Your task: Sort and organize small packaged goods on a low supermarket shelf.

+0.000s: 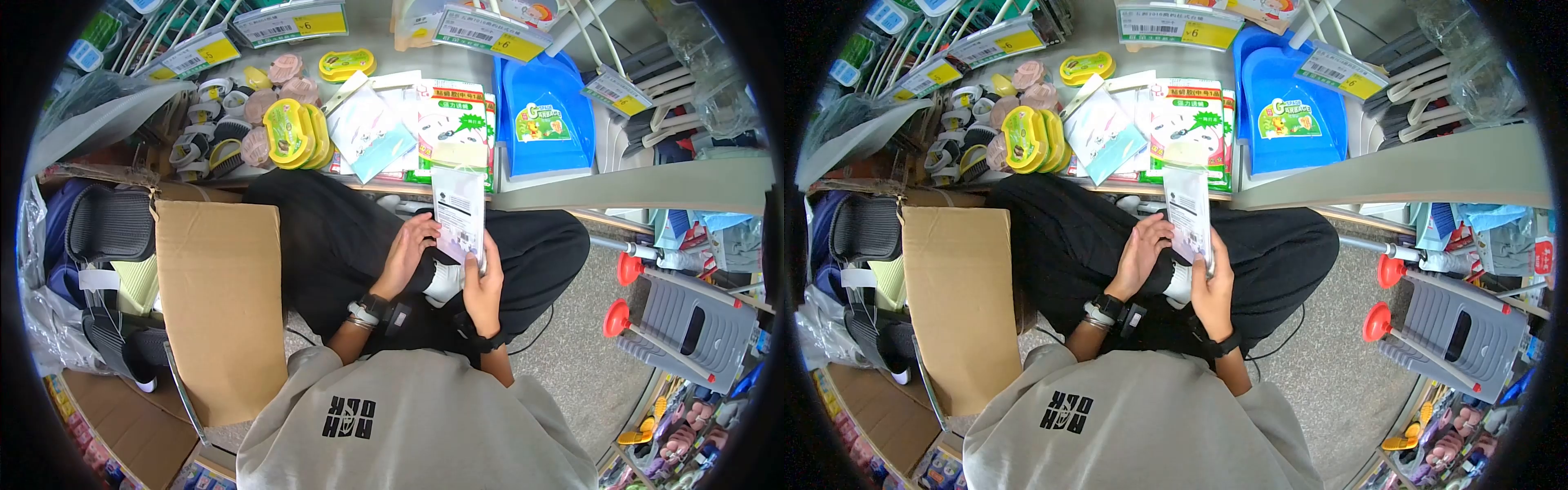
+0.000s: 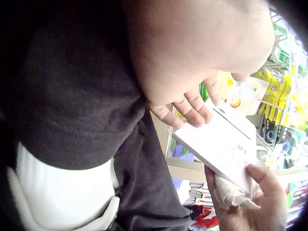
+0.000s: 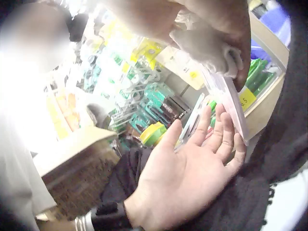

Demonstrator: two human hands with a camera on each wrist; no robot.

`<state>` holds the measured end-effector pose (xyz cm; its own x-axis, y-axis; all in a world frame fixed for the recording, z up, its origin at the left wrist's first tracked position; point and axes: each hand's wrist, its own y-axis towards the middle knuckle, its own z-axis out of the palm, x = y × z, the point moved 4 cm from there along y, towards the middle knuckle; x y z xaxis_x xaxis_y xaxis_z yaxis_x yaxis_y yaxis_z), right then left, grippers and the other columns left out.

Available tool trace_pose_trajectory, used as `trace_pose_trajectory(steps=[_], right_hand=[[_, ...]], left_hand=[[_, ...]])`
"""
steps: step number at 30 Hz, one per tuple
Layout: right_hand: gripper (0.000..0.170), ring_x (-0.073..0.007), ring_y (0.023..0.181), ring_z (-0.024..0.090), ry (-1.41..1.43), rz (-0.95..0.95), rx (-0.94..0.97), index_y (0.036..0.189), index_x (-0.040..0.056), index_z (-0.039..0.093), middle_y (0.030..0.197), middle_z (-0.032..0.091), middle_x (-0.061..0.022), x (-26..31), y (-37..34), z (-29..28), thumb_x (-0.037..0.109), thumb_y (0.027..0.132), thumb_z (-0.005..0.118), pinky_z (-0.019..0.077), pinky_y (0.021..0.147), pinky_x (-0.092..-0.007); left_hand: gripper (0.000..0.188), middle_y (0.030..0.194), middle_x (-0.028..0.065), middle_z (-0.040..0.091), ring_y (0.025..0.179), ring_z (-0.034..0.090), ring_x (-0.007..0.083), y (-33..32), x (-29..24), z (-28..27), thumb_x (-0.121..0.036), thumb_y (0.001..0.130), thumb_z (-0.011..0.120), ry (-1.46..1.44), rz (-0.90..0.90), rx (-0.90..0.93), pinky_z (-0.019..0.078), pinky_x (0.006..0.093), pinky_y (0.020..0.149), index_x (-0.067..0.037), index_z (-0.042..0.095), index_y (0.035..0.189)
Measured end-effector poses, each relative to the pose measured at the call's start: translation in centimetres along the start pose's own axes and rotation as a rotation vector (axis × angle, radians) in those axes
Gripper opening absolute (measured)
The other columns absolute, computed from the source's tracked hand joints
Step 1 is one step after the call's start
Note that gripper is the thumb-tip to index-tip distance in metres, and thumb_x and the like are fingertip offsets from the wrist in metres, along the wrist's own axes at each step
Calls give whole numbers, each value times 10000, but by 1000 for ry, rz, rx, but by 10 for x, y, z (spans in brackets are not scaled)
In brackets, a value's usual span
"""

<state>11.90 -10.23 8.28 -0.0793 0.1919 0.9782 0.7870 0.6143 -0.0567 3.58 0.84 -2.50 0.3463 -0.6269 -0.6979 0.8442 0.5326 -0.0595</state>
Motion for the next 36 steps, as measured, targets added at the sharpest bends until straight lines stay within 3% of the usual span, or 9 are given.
trace_pose_trajectory(steps=[5,11,14,18,21,24,25,31,36], right_hand=[[379,-135,1111,515,233,110,4,1314,-69,443,1228,558,-108,-21,9,-11,49,961,519,394,975,-270],[405,-146,1116,534,550,164,-31,1341,-54,422,1247,556,-107,-26,17,-10,83,974,522,420,966,-284],[400,-156,1114,550,758,266,-42,1345,-40,415,1249,559,-113,-33,20,-6,102,983,512,450,943,-294],[387,-164,1123,562,963,375,-6,1340,-24,406,1252,559,-118,-50,22,6,121,993,496,475,920,-296],[349,-150,1092,568,893,401,-4,1292,-12,433,1217,574,-102,-56,19,14,114,981,524,474,901,-295],[328,-139,1082,564,842,401,15,1265,-2,449,1203,581,-91,-56,16,17,91,966,547,462,895,-284],[323,-135,1080,562,832,400,25,1257,2,454,1198,583,-88,-56,16,18,81,960,555,458,894,-279],[331,-130,1044,578,864,459,42,1242,3,470,1169,595,-86,-62,-2,6,34,932,585,468,876,-264],[302,-118,982,587,595,385,-58,1201,-12,508,1105,608,-79,-58,-9,-18,47,921,608,485,828,-245]], left_hand=[[505,1238,55,476,1089,466,142,1,-3,1,-373,1014,413,85,43,-102,357,323,969,-48,331,1391],[618,1293,57,419,1173,430,160,-1,-5,3,-370,987,482,24,57,-88,334,378,1031,-93,206,1466],[636,1282,72,409,1148,443,156,-1,-17,15,-268,971,537,-53,84,-174,350,357,1015,-93,191,1476],[671,1333,88,408,1217,432,192,-3,-5,8,-294,961,559,-40,-20,-104,344,373,1045,-57,198,1475],[655,1395,108,415,1250,438,211,-13,14,-1,-293,965,562,211,-138,100,359,378,1044,-5,237,1455],[601,1388,109,416,1242,428,174,-11,9,10,-257,984,535,309,-129,44,365,337,1030,5,251,1444],[425,1291,86,513,1177,480,144,-10,2,11,-153,985,531,284,-138,-85,389,296,998,23,402,1350],[314,1144,87,603,1026,570,132,-10,18,-10,-203,986,545,318,-179,-134,458,277,877,40,541,1185],[329,1177,124,599,1059,589,203,-5,22,-7,-221,1015,462,67,-124,-73,494,364,884,7,494,1250]])
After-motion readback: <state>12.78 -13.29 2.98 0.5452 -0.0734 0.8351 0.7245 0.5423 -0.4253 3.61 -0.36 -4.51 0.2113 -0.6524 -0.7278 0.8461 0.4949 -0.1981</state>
